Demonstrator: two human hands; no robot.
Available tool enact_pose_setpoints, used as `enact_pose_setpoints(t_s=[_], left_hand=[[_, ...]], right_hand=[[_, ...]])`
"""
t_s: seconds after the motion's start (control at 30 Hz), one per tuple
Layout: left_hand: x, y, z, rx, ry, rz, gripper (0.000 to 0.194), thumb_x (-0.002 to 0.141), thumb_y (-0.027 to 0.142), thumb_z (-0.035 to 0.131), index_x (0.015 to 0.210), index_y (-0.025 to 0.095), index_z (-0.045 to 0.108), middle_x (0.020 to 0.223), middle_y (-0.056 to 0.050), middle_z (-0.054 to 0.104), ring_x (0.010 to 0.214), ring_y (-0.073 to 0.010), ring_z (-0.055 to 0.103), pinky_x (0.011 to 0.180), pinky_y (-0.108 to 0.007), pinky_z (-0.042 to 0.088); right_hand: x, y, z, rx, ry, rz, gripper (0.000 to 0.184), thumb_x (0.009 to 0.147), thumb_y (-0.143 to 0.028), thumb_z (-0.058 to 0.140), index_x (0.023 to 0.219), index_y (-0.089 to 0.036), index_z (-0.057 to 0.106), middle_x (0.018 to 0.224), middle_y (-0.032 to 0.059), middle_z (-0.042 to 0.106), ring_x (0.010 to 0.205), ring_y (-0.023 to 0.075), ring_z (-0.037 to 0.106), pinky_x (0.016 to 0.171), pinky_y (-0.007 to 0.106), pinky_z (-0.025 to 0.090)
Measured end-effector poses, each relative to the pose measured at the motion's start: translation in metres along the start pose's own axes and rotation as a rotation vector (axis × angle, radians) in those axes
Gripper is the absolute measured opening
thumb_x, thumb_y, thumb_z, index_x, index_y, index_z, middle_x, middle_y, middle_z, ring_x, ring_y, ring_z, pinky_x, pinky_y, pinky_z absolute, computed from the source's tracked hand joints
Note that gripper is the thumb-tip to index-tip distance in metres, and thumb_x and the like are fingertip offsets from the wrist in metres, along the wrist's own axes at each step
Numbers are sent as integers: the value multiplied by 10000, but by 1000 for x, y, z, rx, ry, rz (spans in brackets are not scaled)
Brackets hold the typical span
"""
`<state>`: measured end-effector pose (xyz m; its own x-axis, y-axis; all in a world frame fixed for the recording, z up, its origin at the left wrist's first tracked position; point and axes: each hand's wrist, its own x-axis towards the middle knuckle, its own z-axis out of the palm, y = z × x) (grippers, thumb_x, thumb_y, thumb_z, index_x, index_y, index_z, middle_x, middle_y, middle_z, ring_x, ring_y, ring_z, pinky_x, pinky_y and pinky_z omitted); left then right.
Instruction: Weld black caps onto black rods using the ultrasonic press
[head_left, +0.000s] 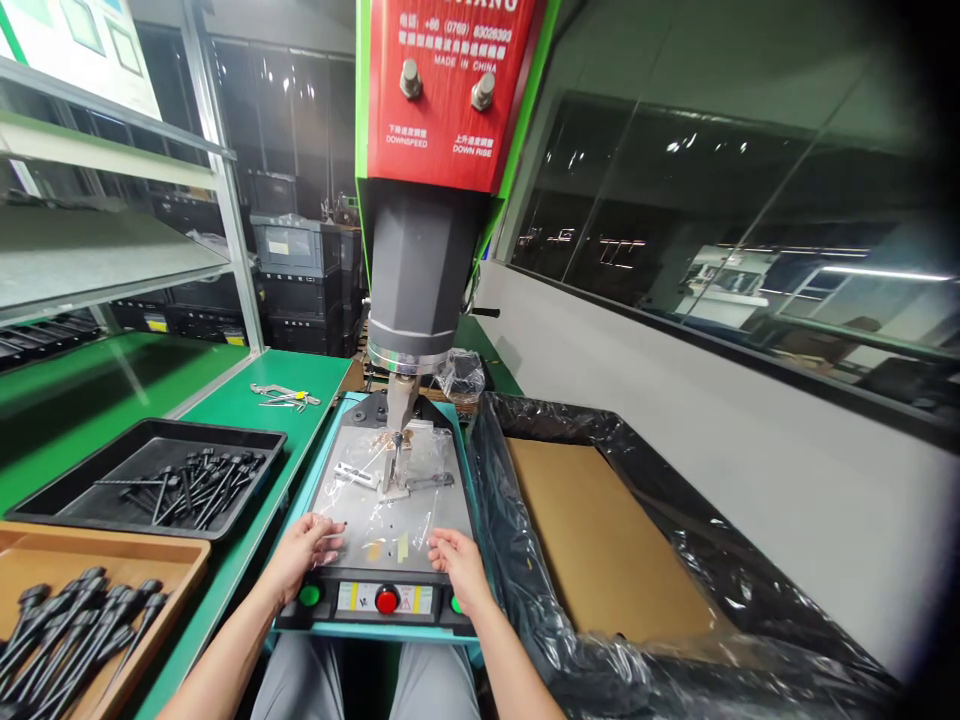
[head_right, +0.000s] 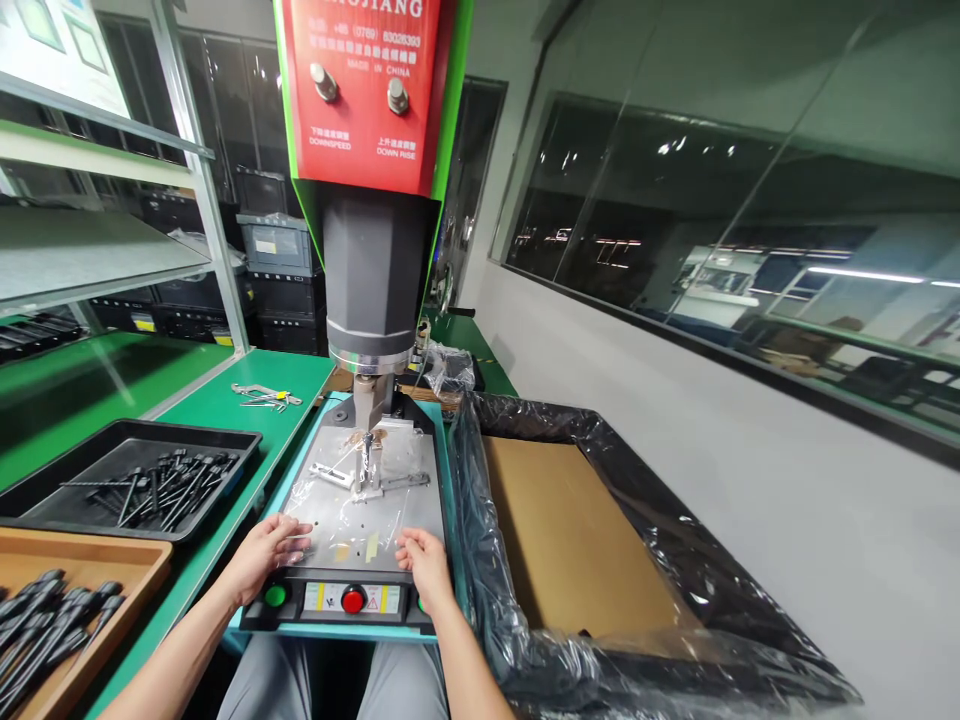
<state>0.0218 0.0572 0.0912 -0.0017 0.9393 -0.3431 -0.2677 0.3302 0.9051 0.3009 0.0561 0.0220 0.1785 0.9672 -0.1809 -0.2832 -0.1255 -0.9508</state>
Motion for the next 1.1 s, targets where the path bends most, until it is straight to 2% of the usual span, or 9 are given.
enact_pose_setpoints(t_s=[0.1, 0.23, 0.47, 0.67, 0.73, 0.8, 0.9, 1.0, 1.1], left_hand=[[0, -1, -1, 69, 28, 29, 424, 603, 486, 784, 711, 156, 541, 945, -129, 710, 800, -218, 686, 606, -263, 491], [5, -6, -5, 139, 39, 67, 398, 611, 474, 777, 730, 143, 593, 753, -65, 678, 733, -183, 654, 602, -246, 474], [16, -19, -14, 174, 75, 110, 403, 628, 474, 767, 681, 164, 515, 602, 17, 563, 571, -125, 564, 539, -222, 414], [14, -18, -18, 348, 110, 128, 454, 629, 570, 720, 733, 160, 556, 633, -9, 600, 619, -173, 603, 599, -272, 458], [12, -19, -24, 451, 201, 185, 479, 646, 601, 681, 797, 156, 588, 702, -41, 641, 675, -221, 633, 633, -315, 483], [7, -27, -36, 588, 341, 263, 503, 684, 598, 630, 916, 151, 611, 886, -99, 679, 819, -283, 654, 736, -376, 503], [-5, -52, -59, 790, 505, 364, 567, 750, 557, 541, 1130, 137, 566, 1169, -168, 607, 1070, -332, 595, 921, -427, 460], [-16, -87, -76, 870, 494, 362, 725, 718, 580, 550, 1264, 109, 477, 1309, -202, 518, 1216, -352, 506, 1029, -438, 394], [-18, -110, -83, 831, 388, 234, 790, 656, 621, 604, 1256, 121, 483, 1311, -191, 538, 1226, -364, 506, 1040, -436, 389]], right_hand=[[-1, 2, -2, 0, -1, -10, 311, 627, -326, 720, 856, -119, 683, 777, 67, 679, 574, 136, 598, 492, 233, 451], [-4, 3, -3, 8, -1, -20, 306, 636, -323, 717, 864, -121, 684, 767, 62, 680, 570, 133, 588, 487, 230, 451], [-7, 2, -5, 0, -12, -31, 300, 641, -329, 730, 860, -128, 684, 763, 60, 680, 567, 128, 579, 481, 222, 440], [-17, 0, -8, -33, 8, -17, 358, 651, -399, 721, 891, -139, 662, 765, 61, 664, 559, 145, 585, 449, 230, 429], [-22, 2, -15, -87, 23, -21, 395, 662, -437, 707, 925, -149, 645, 753, 53, 652, 554, 153, 581, 437, 233, 420], [-29, 8, -27, -182, 72, -57, 424, 686, -483, 674, 956, -160, 625, 768, 57, 645, 576, 175, 591, 445, 252, 431], [-41, 22, -52, -445, 229, -189, 423, 730, -524, 612, 970, -176, 613, 841, 83, 636, 657, 220, 619, 582, 335, 505], [-53, 42, -76, -741, 396, -339, 491, 744, -533, 589, 1085, -180, 592, 1014, 128, 598, 707, 246, 625, 759, 413, 508], [-61, 61, -90, -884, 440, -317, 627, 737, -548, 579, 1245, -186, 509, 1185, 164, 535, 738, 273, 640, 752, 423, 513]])
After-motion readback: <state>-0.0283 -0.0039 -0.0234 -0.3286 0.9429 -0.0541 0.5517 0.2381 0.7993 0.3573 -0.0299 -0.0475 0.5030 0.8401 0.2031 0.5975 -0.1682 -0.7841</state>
